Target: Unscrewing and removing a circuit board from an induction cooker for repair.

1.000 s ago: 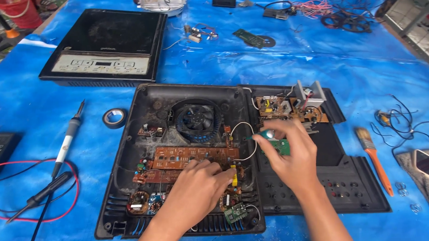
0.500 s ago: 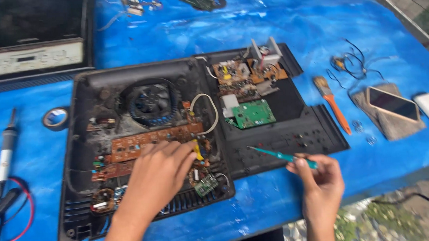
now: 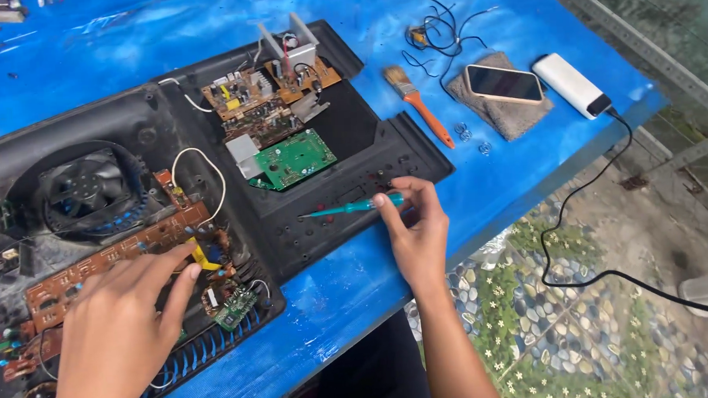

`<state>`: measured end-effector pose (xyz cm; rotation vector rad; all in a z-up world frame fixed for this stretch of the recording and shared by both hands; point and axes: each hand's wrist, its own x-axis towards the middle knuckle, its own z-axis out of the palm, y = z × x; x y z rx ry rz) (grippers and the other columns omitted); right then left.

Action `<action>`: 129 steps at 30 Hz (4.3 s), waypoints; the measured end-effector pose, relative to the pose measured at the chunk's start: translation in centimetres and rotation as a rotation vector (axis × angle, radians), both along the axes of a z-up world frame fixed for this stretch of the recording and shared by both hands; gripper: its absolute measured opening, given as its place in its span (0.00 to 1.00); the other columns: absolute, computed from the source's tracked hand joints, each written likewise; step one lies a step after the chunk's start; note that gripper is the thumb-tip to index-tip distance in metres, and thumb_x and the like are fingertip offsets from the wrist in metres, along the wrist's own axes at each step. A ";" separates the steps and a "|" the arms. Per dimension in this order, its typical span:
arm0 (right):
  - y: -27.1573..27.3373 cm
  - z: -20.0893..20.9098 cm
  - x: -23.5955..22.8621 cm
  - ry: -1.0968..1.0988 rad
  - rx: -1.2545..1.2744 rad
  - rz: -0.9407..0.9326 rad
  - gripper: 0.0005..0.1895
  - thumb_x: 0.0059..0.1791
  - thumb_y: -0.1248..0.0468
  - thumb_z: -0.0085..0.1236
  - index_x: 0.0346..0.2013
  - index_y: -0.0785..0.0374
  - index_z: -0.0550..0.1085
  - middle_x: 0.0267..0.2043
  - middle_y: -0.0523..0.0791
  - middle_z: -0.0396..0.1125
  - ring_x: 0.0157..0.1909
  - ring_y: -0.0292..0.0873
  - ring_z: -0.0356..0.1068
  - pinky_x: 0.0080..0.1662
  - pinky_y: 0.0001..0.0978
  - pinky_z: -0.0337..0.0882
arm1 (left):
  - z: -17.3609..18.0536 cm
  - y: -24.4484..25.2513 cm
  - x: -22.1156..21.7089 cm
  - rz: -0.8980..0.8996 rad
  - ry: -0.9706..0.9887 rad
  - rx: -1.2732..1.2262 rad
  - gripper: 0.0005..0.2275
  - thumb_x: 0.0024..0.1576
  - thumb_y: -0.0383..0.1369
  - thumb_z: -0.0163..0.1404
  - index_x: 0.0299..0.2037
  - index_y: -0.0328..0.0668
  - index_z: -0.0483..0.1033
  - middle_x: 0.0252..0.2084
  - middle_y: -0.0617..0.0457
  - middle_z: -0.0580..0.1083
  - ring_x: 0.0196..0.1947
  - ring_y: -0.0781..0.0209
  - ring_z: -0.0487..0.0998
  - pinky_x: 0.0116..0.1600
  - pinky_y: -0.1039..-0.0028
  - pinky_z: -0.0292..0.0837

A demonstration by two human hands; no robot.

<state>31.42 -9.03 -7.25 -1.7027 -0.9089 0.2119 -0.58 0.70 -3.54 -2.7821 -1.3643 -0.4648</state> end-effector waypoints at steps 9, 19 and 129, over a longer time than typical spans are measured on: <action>0.4 -0.6 0.9 -0.179 -0.094 0.053 0.08 0.53 0.55 0.65 0.38 0.52 0.75 0.36 0.38 0.66 0.27 0.35 0.54 0.33 0.35 0.61 | 0.4 -0.3 0.0 -0.002 -0.036 0.006 0.12 0.64 0.41 0.49 0.53 0.54 0.81 0.41 0.60 0.82 0.45 0.55 0.83 0.52 0.57 0.78; -0.3 0.3 0.4 -0.205 -0.082 0.165 0.06 0.54 0.56 0.59 0.43 0.51 0.76 0.53 0.40 0.73 0.25 0.34 0.57 0.34 0.32 0.66 | 0.6 -0.5 0.0 0.019 -0.038 0.018 0.12 0.64 0.42 0.49 0.54 0.57 0.81 0.41 0.61 0.81 0.47 0.55 0.83 0.50 0.58 0.78; 1.9 4.3 -0.2 -0.357 -0.353 0.198 0.06 0.60 0.64 0.65 0.47 0.65 0.81 0.40 0.47 0.74 0.34 0.44 0.65 0.38 0.35 0.64 | -1.5 -0.3 0.7 -0.076 -0.132 0.108 0.10 0.67 0.37 0.50 0.51 0.43 0.78 0.40 0.50 0.78 0.41 0.50 0.78 0.45 0.58 0.71</action>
